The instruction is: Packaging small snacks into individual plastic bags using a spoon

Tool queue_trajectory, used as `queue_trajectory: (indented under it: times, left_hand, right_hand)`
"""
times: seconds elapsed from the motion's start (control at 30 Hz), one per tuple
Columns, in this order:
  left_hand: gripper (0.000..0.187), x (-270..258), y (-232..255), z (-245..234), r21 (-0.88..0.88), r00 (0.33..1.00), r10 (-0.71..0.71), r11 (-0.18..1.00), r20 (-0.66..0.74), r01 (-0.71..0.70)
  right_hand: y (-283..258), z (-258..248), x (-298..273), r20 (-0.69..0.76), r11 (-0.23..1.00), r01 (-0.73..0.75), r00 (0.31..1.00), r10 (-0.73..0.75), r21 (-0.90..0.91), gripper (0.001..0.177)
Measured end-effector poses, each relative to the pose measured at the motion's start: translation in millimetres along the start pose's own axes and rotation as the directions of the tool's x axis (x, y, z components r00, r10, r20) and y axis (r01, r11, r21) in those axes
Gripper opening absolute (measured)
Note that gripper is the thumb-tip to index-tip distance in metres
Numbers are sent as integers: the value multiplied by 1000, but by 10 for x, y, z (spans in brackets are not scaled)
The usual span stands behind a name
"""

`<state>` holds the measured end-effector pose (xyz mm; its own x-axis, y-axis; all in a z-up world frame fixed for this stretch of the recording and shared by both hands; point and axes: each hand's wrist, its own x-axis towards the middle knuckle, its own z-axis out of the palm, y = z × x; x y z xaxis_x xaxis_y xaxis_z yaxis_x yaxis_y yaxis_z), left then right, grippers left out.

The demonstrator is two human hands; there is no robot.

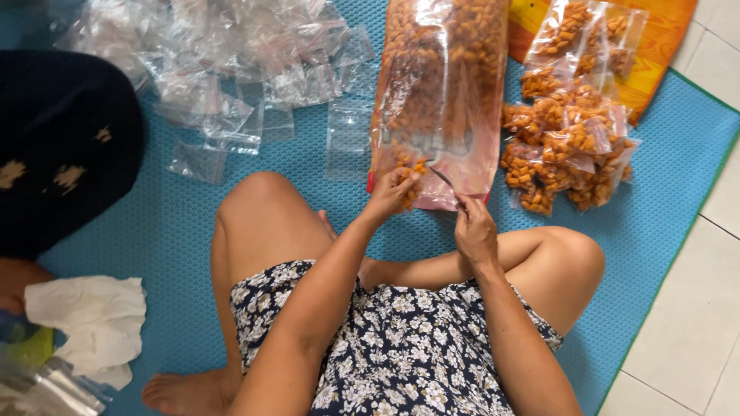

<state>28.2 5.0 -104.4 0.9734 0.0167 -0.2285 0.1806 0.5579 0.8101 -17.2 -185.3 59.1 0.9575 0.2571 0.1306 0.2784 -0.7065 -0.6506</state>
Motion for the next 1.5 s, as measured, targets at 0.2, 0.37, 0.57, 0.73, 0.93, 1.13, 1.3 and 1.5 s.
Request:
queue_trajectory:
  times: [0.2, 0.37, 0.57, 0.73, 0.93, 1.13, 1.3, 1.5]
  left_hand:
    - [21, 81, -149, 28, -23, 1000, -1, 1000, -9, 1]
    - [26, -134, 262, 165, -127, 996, -34, 991, 84, 44]
    - [19, -81, 304, 168, -165, 956, -73, 978, 285, 124]
    - [16, -218, 545, 289, -158, 966, -41, 984, 256, 84]
    - [19, -508, 873, 486, -44, 974, 28, 999, 224, -19]
    - [24, -420, 547, 359, -185, 988, -133, 972, 80, 146]
    - [19, -195, 214, 133, -175, 985, -163, 970, 51, 169]
    - [14, -295, 396, 238, -134, 987, -158, 979, -19, 154]
  right_hand:
    - [78, 10, 11, 14, 999, 48, 999, -48, -14, 33]
    - [175, 41, 12, 16, 997, 63, 998, -62, -48, 36]
    - [421, 227, -22, 103, 986, 117, 989, -105, -120, 40]
    - [162, 146, -80, 184, 969, 60, 983, -16, -238, 37]
    - [266, 172, -53, 117, 964, 59, 993, -30, -257, 29]
    - [154, 112, -66, 121, 988, 65, 991, -48, -137, 34]
    - [124, 92, -60, 129, 990, 57, 991, -40, -127, 34]
    - [96, 80, -50, 132, 993, 44, 991, -30, -107, 33]
